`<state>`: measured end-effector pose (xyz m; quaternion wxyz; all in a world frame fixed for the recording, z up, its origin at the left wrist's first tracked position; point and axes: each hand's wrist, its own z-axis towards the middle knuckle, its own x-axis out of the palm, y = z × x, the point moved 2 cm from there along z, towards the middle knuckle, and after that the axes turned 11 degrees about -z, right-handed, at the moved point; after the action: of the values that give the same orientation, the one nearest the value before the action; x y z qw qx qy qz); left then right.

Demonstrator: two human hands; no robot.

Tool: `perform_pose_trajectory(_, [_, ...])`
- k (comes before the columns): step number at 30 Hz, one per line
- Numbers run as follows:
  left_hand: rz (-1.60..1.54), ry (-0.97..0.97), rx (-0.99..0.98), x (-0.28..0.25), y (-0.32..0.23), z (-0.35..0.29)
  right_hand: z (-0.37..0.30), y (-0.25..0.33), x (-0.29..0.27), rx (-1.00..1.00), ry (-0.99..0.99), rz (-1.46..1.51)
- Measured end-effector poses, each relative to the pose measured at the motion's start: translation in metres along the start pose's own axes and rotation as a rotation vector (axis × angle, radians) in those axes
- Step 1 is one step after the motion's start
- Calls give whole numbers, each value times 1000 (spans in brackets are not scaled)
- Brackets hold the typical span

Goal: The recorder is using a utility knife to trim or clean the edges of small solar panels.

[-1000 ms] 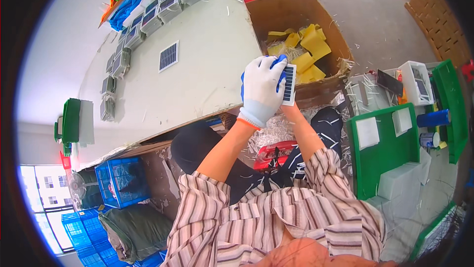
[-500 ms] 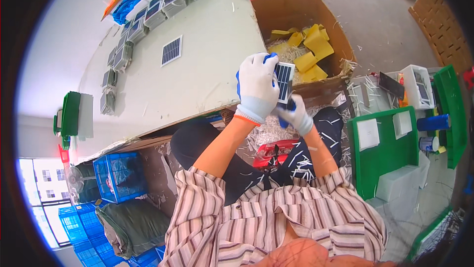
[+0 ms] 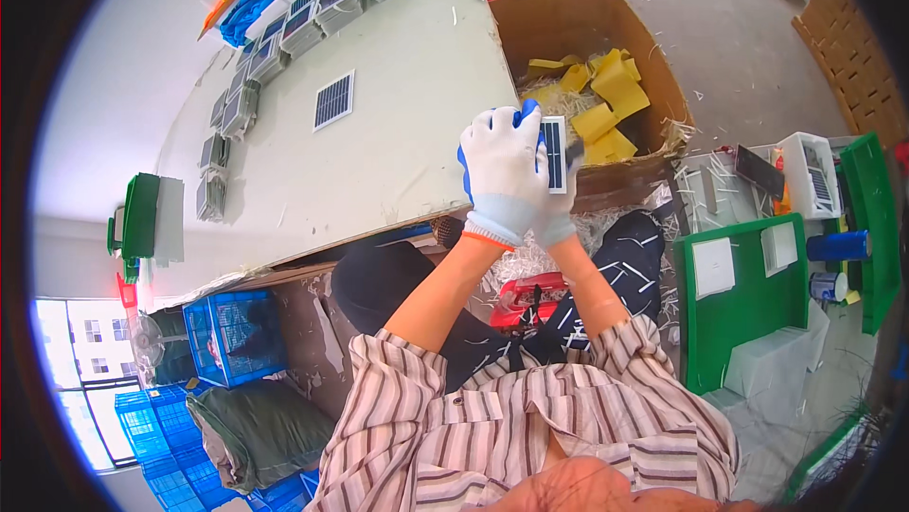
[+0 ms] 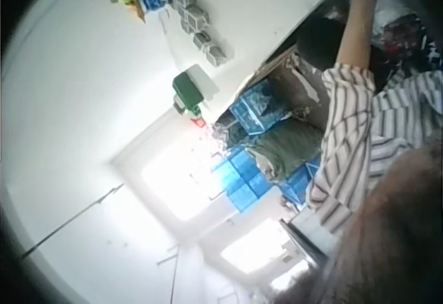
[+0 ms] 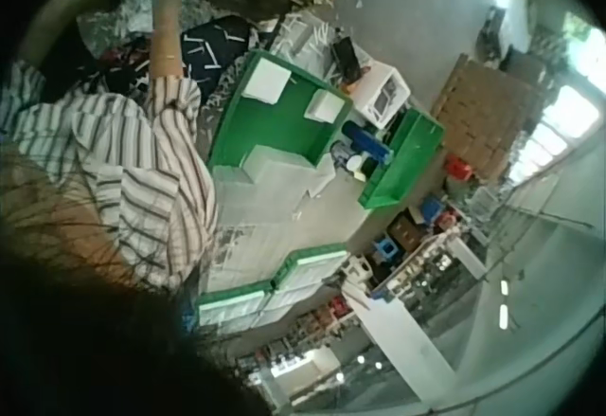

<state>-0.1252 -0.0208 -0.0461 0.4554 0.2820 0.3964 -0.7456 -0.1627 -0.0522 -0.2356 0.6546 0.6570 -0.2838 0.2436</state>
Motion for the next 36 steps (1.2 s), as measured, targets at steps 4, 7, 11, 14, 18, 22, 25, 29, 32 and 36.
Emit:
perform_pose_trajectory(4, [-71,81,36,-11,12,-6,-1,40,37,54,-23,-277])
perform_pose_trajectory(7, [-151,108,115,-20,13,-13,-5,57,52,500,-73,18])
perform_pose_trajectory(11, [22,74,19,-25,11,-4,-14,40,-13,60,347,-192])
perform_pose_trajectory(14, [-102,100,49,-19,8,-10,-30,75,-22,-13,310,-661])
perform_pose_trajectory(18, [-173,93,223,-11,11,-1,-7,85,-21,-81,443,-695])
perform_pose_trajectory(22, [-184,163,294,-13,18,0,-41,87,-20,51,530,-617])
perform_pose_trajectory(25, [-151,121,307,-12,17,-1,-44,82,-31,103,580,-738])
perform_pose_trajectory(29, [-160,101,305,-10,16,-1,-45,87,-25,174,539,-714])
perform_pose_trajectory(32, [-137,83,282,-11,19,-3,-79,91,-6,-192,990,-1028])
perform_pose_trajectory(36, [-134,99,313,-10,19,-2,-112,94,-16,-76,507,-1004])
